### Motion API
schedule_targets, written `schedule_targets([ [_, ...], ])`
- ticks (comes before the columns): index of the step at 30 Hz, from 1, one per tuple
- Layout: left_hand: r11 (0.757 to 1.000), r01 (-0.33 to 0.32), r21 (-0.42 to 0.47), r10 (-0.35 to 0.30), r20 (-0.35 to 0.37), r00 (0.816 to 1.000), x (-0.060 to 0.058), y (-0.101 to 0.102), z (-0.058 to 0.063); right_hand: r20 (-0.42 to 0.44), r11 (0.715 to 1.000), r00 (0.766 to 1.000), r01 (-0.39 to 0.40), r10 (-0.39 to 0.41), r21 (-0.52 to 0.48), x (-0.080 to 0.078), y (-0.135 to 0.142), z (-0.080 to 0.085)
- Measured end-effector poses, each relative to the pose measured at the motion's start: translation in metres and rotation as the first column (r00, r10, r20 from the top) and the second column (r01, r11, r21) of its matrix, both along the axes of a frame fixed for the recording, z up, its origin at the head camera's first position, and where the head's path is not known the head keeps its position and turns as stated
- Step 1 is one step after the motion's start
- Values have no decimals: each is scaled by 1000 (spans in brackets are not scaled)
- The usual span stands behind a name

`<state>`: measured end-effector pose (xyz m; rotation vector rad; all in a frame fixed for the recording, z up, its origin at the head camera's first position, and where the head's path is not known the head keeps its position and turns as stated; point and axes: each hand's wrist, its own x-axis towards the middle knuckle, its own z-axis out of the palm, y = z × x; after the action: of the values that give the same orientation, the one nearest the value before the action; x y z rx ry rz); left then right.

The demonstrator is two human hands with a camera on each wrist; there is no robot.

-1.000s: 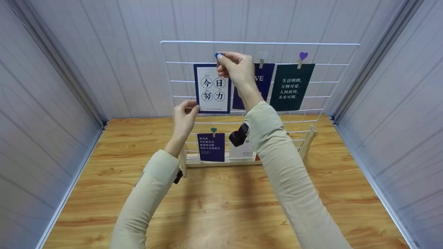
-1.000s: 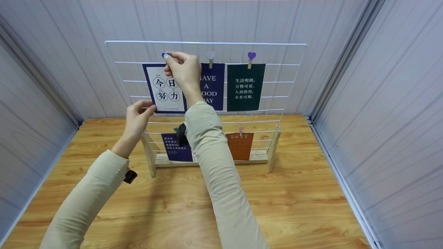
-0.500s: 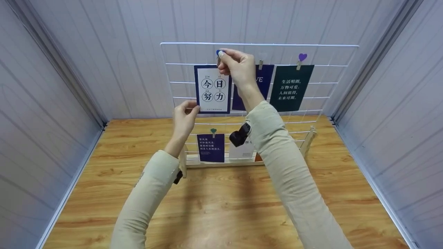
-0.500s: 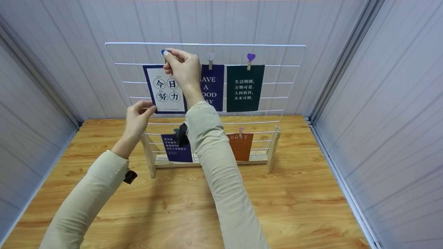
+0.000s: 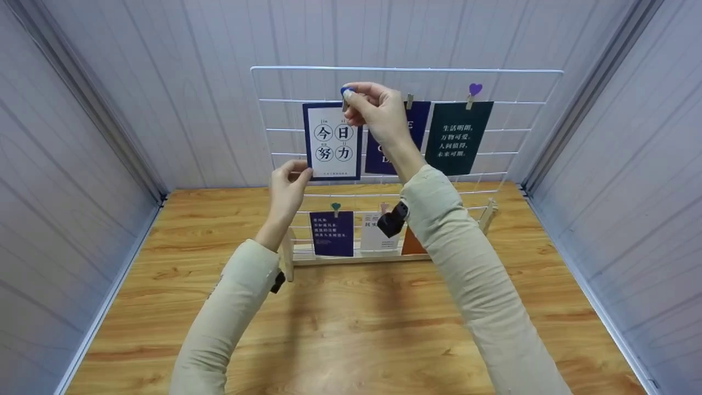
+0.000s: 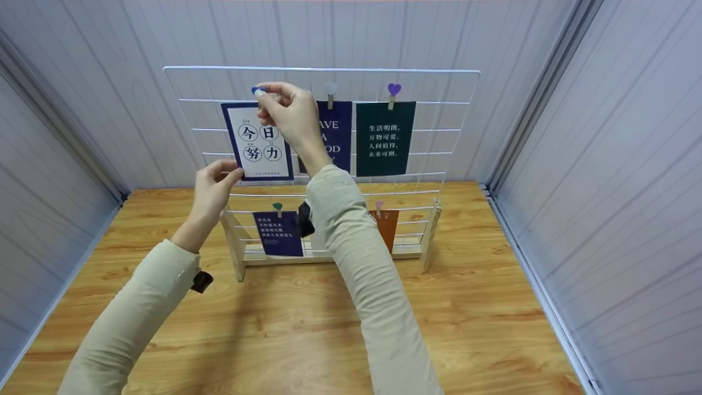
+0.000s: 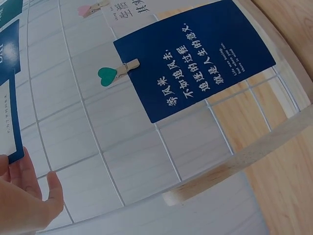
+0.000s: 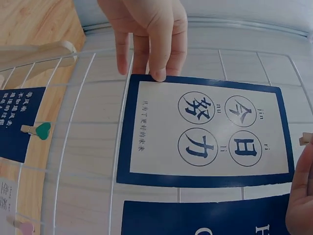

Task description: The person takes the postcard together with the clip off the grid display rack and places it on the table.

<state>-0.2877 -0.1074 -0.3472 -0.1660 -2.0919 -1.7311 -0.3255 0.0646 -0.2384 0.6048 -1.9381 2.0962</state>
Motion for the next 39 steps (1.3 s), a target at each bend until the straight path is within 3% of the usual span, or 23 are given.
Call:
schedule_targets([
  [4, 1000, 3, 8, -3, -11, 1000, 1, -2, -1, -47, 998, 999, -5, 8, 68, 19, -1, 4],
  [9, 1000, -8, 9, 8, -9, 1000, 3, -5, -3, -39, 994, 998, -46, 50, 97, 26, 1, -2],
  [19, 1000, 9, 25, -8, -31, 999, 11, -5, 0, -24, 991, 996, -77, 80, 107, 30, 21, -16],
  [30, 999, 24, 35, -22, -46, 999, 12, -4, -14, 5, 991, 994, -106, 106, 77, 33, 51, -38],
  [39, 999, 32, 41, -30, -57, 998, 19, -5, -19, 9, 991, 997, -75, 75, 115, 35, 73, -50],
])
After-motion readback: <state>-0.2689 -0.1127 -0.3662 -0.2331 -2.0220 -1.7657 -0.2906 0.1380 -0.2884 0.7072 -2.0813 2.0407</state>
